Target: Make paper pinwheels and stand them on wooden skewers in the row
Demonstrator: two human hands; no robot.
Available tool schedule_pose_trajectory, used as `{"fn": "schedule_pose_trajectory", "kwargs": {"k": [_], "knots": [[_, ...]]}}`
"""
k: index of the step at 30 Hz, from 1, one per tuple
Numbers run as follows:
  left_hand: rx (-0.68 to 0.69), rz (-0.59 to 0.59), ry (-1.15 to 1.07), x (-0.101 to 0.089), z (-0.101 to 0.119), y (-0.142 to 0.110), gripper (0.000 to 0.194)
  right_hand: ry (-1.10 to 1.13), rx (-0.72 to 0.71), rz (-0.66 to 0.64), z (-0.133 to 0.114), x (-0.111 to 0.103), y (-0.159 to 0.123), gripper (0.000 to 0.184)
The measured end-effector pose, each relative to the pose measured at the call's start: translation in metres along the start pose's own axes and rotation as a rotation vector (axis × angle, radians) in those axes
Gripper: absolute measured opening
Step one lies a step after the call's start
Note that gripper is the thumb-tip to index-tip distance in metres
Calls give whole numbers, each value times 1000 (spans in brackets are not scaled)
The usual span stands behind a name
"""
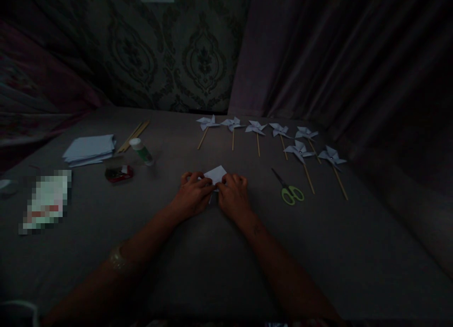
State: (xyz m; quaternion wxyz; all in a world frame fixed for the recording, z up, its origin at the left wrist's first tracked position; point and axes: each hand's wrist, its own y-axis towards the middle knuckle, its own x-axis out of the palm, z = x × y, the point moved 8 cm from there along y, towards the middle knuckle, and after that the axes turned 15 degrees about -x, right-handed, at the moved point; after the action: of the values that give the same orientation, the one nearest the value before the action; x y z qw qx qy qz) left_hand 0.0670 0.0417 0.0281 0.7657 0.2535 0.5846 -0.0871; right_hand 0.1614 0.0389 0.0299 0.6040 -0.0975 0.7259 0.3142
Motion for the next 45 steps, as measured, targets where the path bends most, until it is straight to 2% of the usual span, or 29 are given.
{"fn": "schedule_pose_trajectory", "kwargs": {"k": [13, 16, 21, 23, 32, 39, 45], "knots": [[-19, -13, 57, 2, 4, -2, 25, -60, -34, -88, -9, 6, 3, 25], [-19, 11, 48, 1, 4, -2, 25, -24, -14, -48, -5, 7, 0, 27], [-20, 7, 56, -1, 4, -3, 28, 70, 153, 144, 13, -1, -12, 33], [-21, 4, 58, -1, 4, -3, 28, 69, 147, 171, 12, -3, -12, 32], [-49, -16, 32, 0, 4, -2, 27, 42, 63, 64, 2, 6, -3, 27], [-56, -22, 40, 0, 4, -3, 27, 2, 31, 10, -3, 3, 2, 24], [-93, 2, -53, -3, 0, -2, 25, -13, 13, -27, -4, 4, 6, 25]]}}
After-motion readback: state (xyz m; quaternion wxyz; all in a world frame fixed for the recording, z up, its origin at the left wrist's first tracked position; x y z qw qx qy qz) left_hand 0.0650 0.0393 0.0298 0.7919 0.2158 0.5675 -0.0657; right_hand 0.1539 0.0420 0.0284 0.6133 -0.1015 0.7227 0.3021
